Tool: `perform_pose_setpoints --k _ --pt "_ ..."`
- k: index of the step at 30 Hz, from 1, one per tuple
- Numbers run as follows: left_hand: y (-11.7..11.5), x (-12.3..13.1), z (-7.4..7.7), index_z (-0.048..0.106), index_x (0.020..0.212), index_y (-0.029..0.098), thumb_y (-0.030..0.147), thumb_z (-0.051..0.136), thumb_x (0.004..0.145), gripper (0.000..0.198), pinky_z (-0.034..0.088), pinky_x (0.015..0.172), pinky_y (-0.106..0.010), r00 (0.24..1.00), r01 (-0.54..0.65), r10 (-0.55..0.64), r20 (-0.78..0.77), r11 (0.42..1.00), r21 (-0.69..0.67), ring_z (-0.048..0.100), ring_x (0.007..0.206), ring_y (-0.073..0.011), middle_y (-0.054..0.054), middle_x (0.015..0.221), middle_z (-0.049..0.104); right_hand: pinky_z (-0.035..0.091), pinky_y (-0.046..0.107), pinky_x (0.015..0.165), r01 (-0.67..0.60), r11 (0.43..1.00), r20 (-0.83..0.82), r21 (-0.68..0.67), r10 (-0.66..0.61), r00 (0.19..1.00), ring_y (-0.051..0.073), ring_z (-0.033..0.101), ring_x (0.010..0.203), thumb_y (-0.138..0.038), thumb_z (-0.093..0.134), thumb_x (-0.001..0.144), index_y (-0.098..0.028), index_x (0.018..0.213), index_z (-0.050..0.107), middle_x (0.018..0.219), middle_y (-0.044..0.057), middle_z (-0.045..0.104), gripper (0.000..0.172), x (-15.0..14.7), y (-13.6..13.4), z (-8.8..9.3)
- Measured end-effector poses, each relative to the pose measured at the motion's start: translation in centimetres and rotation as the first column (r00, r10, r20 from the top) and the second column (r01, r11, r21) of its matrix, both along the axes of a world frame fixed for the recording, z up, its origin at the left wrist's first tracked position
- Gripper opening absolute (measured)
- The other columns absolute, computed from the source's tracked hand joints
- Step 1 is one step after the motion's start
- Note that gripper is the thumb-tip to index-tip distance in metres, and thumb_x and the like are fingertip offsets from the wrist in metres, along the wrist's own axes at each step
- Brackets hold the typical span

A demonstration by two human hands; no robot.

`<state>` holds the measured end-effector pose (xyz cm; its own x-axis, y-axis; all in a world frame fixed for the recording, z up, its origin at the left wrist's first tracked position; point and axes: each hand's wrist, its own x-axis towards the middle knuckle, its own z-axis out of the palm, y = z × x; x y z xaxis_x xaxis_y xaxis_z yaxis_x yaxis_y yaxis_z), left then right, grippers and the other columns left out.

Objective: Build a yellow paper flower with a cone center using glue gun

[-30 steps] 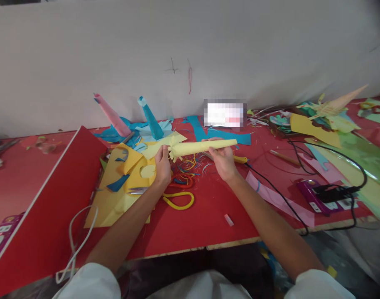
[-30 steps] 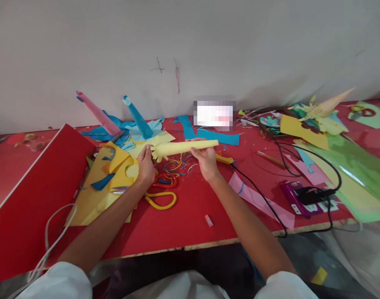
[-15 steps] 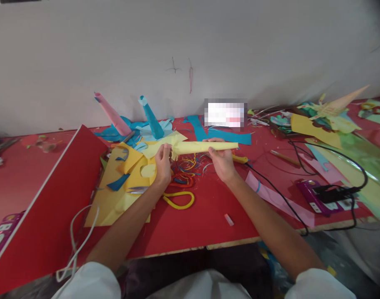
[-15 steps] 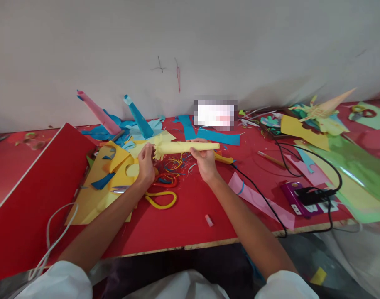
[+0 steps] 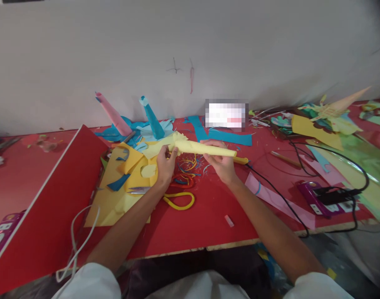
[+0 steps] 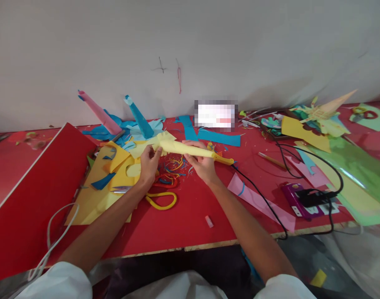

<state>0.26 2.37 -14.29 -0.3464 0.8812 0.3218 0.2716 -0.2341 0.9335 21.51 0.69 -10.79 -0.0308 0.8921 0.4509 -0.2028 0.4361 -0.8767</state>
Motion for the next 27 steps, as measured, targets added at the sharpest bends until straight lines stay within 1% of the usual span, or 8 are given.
perform_pose_setpoints --k 4,8,12,16,19,22,24,27 --pt "0.3 -0.4 -0.4 0.075 0.104 0.021 0.040 0.074 0.091 0.023 0.045 0.081 -0.029 0.996 -0.059 0.060 -0.065 0.998 0.026 0.056 0.082 -0.0163 -0.004 0.096 0.065 0.050 0.052 0.121 -0.040 0.993 0.113 0.114 0.027 0.993 0.029 0.065 0.134 -0.047 0.079 0.093 -0.033 0.113 0.075 0.134 0.006 0.073 0.025 0.0 -0.7 0.2" --pt "0.7 -0.5 -1.0 0.074 0.114 0.020 0.043 0.075 0.090 0.034 0.049 0.086 -0.030 0.996 -0.088 0.089 -0.020 0.996 0.034 0.062 0.092 -0.0184 -0.009 0.114 0.069 0.042 0.057 0.126 -0.159 0.965 0.270 0.210 0.099 0.958 0.030 0.061 0.139 -0.043 0.069 0.100 -0.035 0.106 0.079 0.134 0.005 0.075 0.014 0.2 -1.0 0.1" --pt "0.7 -0.2 -0.9 0.068 0.117 0.021 0.046 0.080 0.086 0.042 0.050 0.079 -0.028 0.993 -0.049 0.046 0.110 0.999 0.020 0.065 0.092 -0.0179 -0.008 0.111 0.068 0.038 0.057 0.128 -0.241 0.945 0.344 0.222 0.155 0.926 0.029 0.057 0.145 -0.046 0.062 0.104 -0.035 0.101 0.080 0.134 0.003 0.076 0.022 0.3 -1.1 0.2" --pt "0.3 0.2 -0.3 0.068 0.105 0.022 0.047 0.075 0.089 0.031 0.049 0.073 -0.024 0.983 -0.013 0.010 0.183 1.000 0.016 0.063 0.087 -0.0165 -0.004 0.095 0.067 0.042 0.057 0.126 -0.226 0.953 0.346 0.203 0.146 0.927 0.029 0.060 0.141 -0.048 0.064 0.102 -0.034 0.096 0.079 0.132 0.002 0.077 0.021 0.1 -1.1 0.3" --pt "0.0 0.3 0.2 0.070 0.097 0.021 0.046 0.072 0.091 0.025 0.047 0.069 -0.023 0.985 -0.004 0.003 0.172 1.000 0.005 0.060 0.080 -0.0150 -0.001 0.085 0.065 0.046 0.054 0.122 -0.187 0.966 0.311 0.180 0.125 0.942 0.028 0.062 0.137 -0.045 0.071 0.099 -0.034 0.107 0.077 0.137 0.004 0.073 0.015 -0.1 -0.9 0.0" --pt "-0.2 0.3 0.4 0.070 0.092 0.021 0.044 0.071 0.092 0.023 0.046 0.069 -0.024 0.990 0.001 -0.002 0.142 1.000 0.005 0.058 0.077 -0.0149 -0.002 0.084 0.066 0.050 0.050 0.119 -0.138 0.979 0.284 0.147 0.092 0.954 0.028 0.063 0.136 -0.043 0.079 0.093 -0.035 0.122 0.073 0.142 0.006 0.070 0.031 -0.3 -0.5 -0.5" --pt "-0.2 0.2 0.3 0.071 0.095 0.020 0.043 0.071 0.091 0.023 0.047 0.072 -0.025 0.993 0.003 -0.004 0.120 1.000 0.009 0.058 0.078 -0.0150 -0.002 0.088 0.067 0.051 0.049 0.117 -0.115 0.984 0.274 0.138 0.074 0.959 0.027 0.063 0.135 -0.043 0.081 0.092 -0.035 0.123 0.072 0.141 0.006 0.070 0.034 -0.3 -0.4 -0.8" --pt "0.0 0.1 -0.1 0.069 0.114 0.022 0.044 0.075 0.089 0.033 0.048 0.074 -0.025 0.992 -0.013 0.011 0.128 1.000 0.019 0.060 0.081 -0.0141 -0.004 0.104 0.067 0.049 0.050 0.120 -0.124 0.980 0.278 0.156 0.076 0.957 0.027 0.063 0.136 -0.041 0.074 0.097 -0.035 0.119 0.074 0.140 0.005 0.071 0.023 -0.1 -0.4 -0.8"
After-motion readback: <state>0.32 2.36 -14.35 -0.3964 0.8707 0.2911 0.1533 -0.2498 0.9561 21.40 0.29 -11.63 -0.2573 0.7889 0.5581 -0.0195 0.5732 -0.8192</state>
